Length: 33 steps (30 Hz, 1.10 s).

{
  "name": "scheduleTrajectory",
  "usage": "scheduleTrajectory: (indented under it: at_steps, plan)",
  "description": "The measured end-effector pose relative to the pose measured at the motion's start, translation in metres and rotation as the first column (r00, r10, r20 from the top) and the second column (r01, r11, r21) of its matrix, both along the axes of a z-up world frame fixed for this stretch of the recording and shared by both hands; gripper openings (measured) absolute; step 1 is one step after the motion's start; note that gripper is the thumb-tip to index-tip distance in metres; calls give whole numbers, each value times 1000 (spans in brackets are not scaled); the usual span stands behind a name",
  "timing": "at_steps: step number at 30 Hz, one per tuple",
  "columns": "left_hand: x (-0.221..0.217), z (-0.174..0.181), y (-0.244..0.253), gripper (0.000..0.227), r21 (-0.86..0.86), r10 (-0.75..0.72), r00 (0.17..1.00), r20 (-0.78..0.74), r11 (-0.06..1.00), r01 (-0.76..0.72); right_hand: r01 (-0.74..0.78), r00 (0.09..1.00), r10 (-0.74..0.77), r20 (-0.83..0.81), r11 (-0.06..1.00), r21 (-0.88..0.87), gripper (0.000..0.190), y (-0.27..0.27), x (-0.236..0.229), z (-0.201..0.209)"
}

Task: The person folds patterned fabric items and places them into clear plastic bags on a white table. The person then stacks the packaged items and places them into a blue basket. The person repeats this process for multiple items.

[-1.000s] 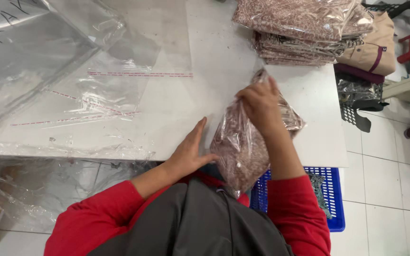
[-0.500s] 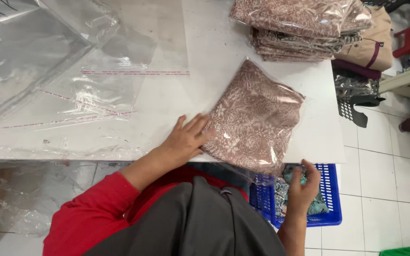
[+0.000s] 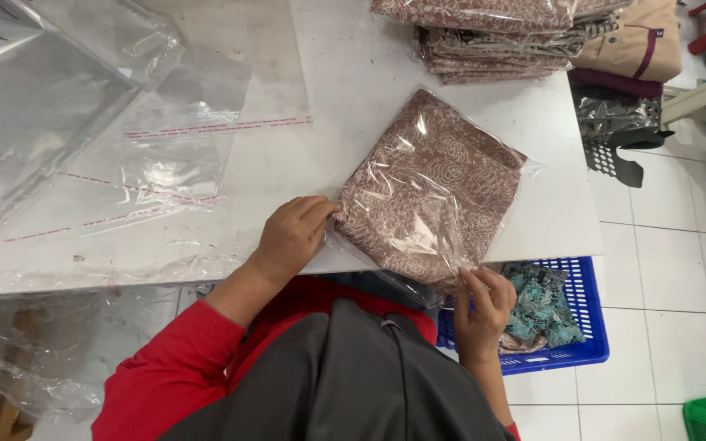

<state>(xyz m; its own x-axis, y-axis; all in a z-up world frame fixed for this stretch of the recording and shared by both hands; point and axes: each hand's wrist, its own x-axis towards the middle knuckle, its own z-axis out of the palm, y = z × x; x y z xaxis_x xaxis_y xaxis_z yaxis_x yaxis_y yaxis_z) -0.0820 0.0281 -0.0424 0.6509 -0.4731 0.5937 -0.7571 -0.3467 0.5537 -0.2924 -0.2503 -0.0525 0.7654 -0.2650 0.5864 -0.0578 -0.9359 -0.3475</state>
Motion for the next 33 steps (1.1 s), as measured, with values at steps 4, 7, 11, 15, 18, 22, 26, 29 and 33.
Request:
scheduleTrajectory:
  at_steps: [4, 7, 11, 15, 18, 22, 26, 29, 33]
  plan:
    - [-4, 0, 11, 23, 27, 5, 997, -76, 1000, -3, 3, 999, -4, -51, 1000, -22, 26, 5, 0, -1]
    - [1, -5, 13, 38, 77, 32, 999, -26, 997, -30, 15, 998, -19, -56, 997, -72, 42, 9, 2, -5]
    - [-3, -20, 12, 18, 137, 63, 992, -112, 989, -47, 109, 992, -110, -55, 994, -23, 51, 11, -13, -22]
    - [-4, -26, 3, 17, 120, 39, 987, -155, 993, -21, 263, 939, -170, -297, 914, 308, 66, 2, -23, -39]
    - [-5, -15, 4, 24, 102, 1, 996, -91, 995, 8, 431, 842, -177, -509, 789, 438, 71, 3, -25, -39]
    - [-21, 4, 7, 23, 1, -96, 993, 63, 995, 96, 234, 883, -102, -459, 942, 241, 78, 9, -29, 3]
    - [-40, 14, -15, 15, 3, -394, 919, 2, 919, 394, -76, 968, 34, -248, 984, -164, 74, 17, -14, 43]
    - [-42, 15, -31, 30, 110, -399, 912, 99, 915, 388, -299, 936, 260, -238, 943, -146, 44, 28, 23, 35]
    - [-48, 10, -30, 29, 105, -399, 913, 79, 914, 391, -243, 957, 232, -172, 969, -43, 18, 27, 43, 35]
